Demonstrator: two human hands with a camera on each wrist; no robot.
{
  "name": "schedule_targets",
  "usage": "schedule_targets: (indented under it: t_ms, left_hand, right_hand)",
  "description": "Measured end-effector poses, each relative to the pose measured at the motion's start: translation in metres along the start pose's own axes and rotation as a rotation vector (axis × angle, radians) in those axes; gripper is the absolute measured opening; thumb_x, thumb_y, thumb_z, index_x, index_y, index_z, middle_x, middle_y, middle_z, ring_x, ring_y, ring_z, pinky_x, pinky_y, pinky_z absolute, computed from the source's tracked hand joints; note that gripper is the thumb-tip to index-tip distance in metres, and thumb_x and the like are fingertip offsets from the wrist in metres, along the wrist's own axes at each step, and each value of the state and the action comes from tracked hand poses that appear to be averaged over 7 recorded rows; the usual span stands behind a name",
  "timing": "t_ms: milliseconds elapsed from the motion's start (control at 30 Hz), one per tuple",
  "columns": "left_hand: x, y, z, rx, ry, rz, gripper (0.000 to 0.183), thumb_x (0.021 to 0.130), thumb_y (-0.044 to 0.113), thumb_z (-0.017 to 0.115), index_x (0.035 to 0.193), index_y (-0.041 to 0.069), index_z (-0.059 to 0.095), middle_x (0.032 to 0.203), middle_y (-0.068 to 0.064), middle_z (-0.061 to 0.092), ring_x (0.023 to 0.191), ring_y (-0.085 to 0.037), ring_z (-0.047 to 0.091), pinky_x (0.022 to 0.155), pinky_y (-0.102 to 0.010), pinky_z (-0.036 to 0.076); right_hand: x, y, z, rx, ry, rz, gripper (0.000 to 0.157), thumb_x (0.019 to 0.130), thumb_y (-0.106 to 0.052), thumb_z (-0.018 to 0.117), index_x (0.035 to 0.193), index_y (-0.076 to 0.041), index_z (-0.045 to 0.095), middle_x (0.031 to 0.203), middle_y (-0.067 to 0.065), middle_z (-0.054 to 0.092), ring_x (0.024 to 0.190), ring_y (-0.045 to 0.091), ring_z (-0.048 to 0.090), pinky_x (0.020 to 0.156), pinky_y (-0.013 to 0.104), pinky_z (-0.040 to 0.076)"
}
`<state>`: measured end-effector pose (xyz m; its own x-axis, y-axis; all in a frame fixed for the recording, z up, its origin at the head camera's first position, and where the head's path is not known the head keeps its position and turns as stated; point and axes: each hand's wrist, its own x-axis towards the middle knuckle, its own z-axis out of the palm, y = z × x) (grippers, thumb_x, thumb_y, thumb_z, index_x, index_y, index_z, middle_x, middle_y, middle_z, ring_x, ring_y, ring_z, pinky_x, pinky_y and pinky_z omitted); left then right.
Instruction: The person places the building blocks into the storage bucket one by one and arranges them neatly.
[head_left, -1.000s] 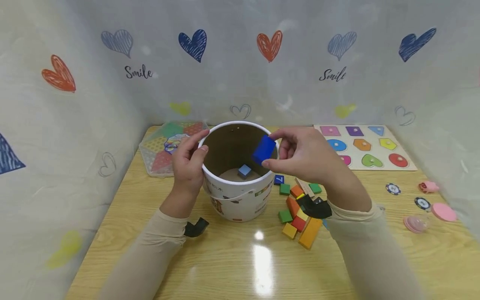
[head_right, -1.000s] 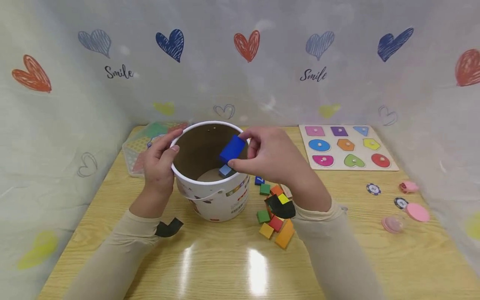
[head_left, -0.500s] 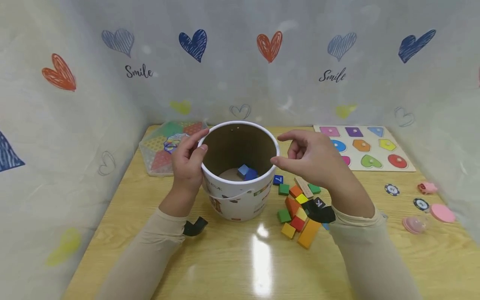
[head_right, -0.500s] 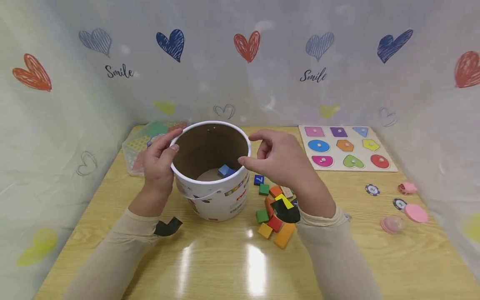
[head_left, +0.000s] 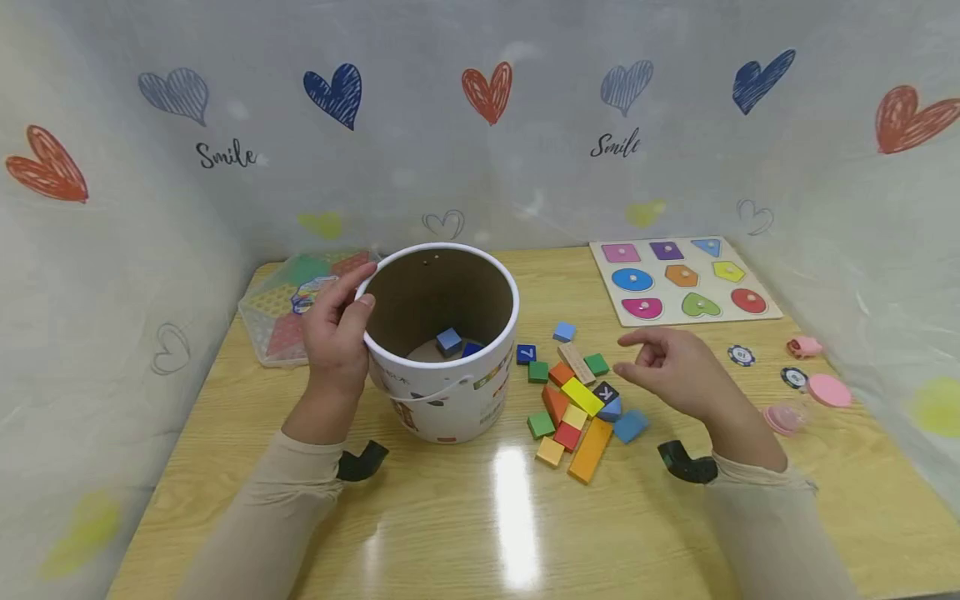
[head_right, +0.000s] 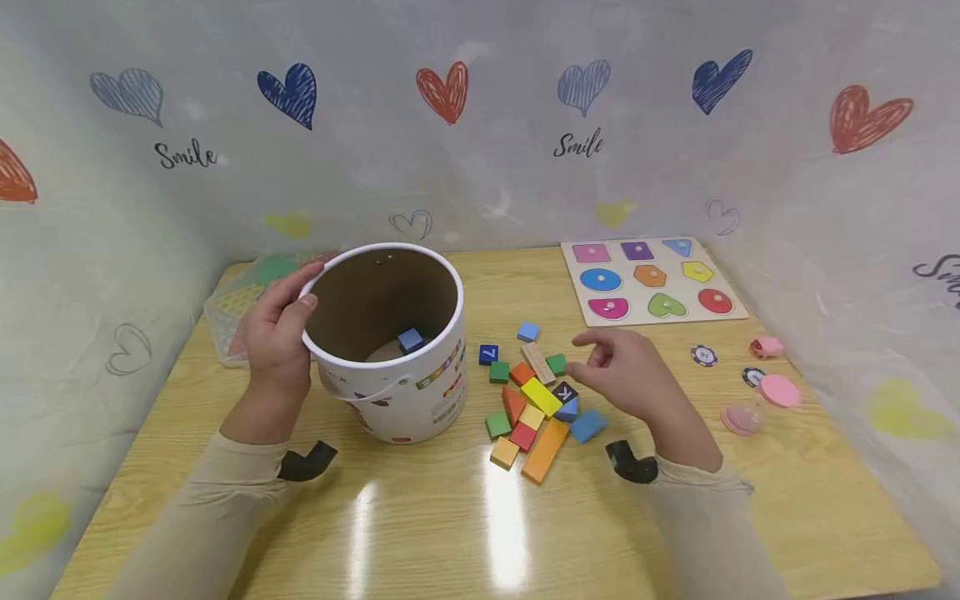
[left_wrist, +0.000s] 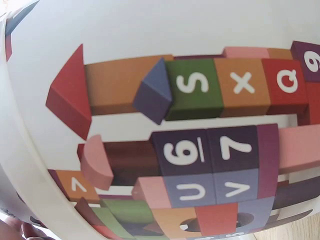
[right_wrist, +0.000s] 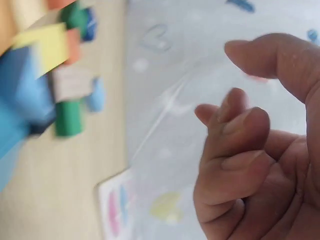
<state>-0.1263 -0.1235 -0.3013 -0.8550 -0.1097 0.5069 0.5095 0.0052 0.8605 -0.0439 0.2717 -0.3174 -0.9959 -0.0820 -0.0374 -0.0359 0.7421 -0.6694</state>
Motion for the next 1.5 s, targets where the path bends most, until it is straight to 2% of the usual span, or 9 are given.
schedule_targets:
  t_ms: [200, 333, 433, 633, 933, 1100, 1233, 1367, 1500]
  left_hand:
    - [-0.003, 0.0, -0.014, 0.005, 0.026, -0.007, 0.032, 0.089, 0.002, 0.052, 0.118, 0.0, 0.065, 0.114, -0.017, 0.059, 0.107, -0.03, 0.054, 0.088, -0.031, 0.048]
    - [-0.004, -0.001, -0.01, -0.043, 0.014, 0.005, 0.031, 0.089, 0.0, 0.052, 0.118, -0.004, 0.063, 0.116, -0.02, 0.057, 0.108, -0.033, 0.053, 0.09, -0.034, 0.048]
    - [-0.002, -0.001, -0.004, -0.031, -0.017, 0.018, 0.032, 0.09, -0.002, 0.05, 0.119, -0.006, 0.061, 0.116, -0.023, 0.055, 0.109, -0.037, 0.051, 0.089, -0.032, 0.048]
    - [0.003, -0.003, 0.004, -0.013, -0.038, 0.049, 0.032, 0.089, -0.004, 0.049, 0.119, -0.008, 0.06, 0.116, -0.026, 0.054, 0.109, -0.039, 0.05, 0.09, -0.033, 0.048]
    - [0.0, -0.004, 0.013, -0.022, -0.056, 0.047, 0.032, 0.09, 0.003, 0.053, 0.12, 0.0, 0.063, 0.115, -0.02, 0.056, 0.108, -0.034, 0.053, 0.089, -0.033, 0.048]
    - [0.0, -0.004, 0.012, 0.003, -0.057, 0.043, 0.032, 0.091, 0.005, 0.052, 0.121, 0.003, 0.064, 0.116, -0.018, 0.057, 0.109, -0.032, 0.053, 0.09, -0.034, 0.048]
    - [0.0, -0.004, 0.006, 0.022, -0.038, 0.032, 0.032, 0.091, 0.006, 0.052, 0.12, 0.004, 0.064, 0.118, -0.014, 0.059, 0.11, -0.031, 0.053, 0.09, -0.034, 0.048]
    - [-0.001, -0.003, 0.003, 0.031, -0.036, 0.021, 0.032, 0.091, 0.007, 0.052, 0.12, 0.005, 0.064, 0.117, -0.014, 0.058, 0.11, -0.031, 0.053, 0.09, -0.034, 0.048]
    - [-0.003, -0.002, 0.001, 0.036, -0.036, 0.022, 0.031, 0.091, 0.006, 0.052, 0.12, 0.004, 0.064, 0.116, -0.014, 0.057, 0.109, -0.031, 0.053, 0.09, -0.033, 0.048]
  right_hand:
    - [-0.02, 0.045, 0.029, -0.019, -0.108, 0.081, 0.056, 0.076, -0.043, 0.075, 0.117, -0.008, 0.061, 0.072, 0.001, 0.056, 0.056, 0.017, 0.047, 0.045, 0.026, 0.037]
    - [-0.037, 0.061, 0.041, -0.011, -0.165, 0.127, 0.062, 0.074, -0.043, 0.077, 0.123, -0.011, 0.057, 0.073, 0.001, 0.055, 0.059, 0.017, 0.049, 0.047, 0.026, 0.039]
    - [-0.044, 0.07, 0.043, 0.003, -0.195, 0.109, 0.059, 0.076, -0.037, 0.077, 0.127, -0.018, 0.054, 0.074, 0.001, 0.055, 0.06, 0.017, 0.05, 0.049, 0.026, 0.041]
    - [-0.046, 0.073, 0.039, -0.013, -0.159, 0.071, 0.041, 0.081, -0.019, 0.072, 0.12, -0.02, 0.058, 0.075, 0.001, 0.053, 0.058, 0.016, 0.048, 0.05, 0.025, 0.04]
    - [-0.054, 0.074, 0.028, -0.09, -0.102, 0.118, 0.028, 0.081, -0.021, 0.072, 0.106, -0.016, 0.063, 0.072, -0.002, 0.054, 0.055, 0.013, 0.047, 0.048, 0.024, 0.038]
    - [-0.05, 0.053, 0.007, -0.113, -0.036, 0.048, 0.025, 0.083, -0.026, 0.071, 0.104, -0.016, 0.063, 0.071, -0.002, 0.053, 0.055, 0.012, 0.045, 0.047, 0.024, 0.036]
    - [-0.037, 0.016, -0.007, -0.097, -0.006, -0.063, 0.029, 0.082, -0.033, 0.072, 0.104, -0.016, 0.064, 0.07, -0.002, 0.053, 0.057, 0.013, 0.046, 0.049, 0.024, 0.037]
    - [-0.023, -0.024, -0.015, -0.062, 0.007, -0.177, 0.027, 0.081, -0.029, 0.074, 0.102, -0.018, 0.063, 0.069, -0.002, 0.054, 0.057, 0.014, 0.048, 0.05, 0.025, 0.04]
    - [-0.009, -0.062, -0.019, -0.012, -0.008, -0.242, 0.026, 0.08, -0.025, 0.075, 0.102, -0.018, 0.063, 0.069, -0.002, 0.055, 0.056, 0.015, 0.049, 0.048, 0.026, 0.041]
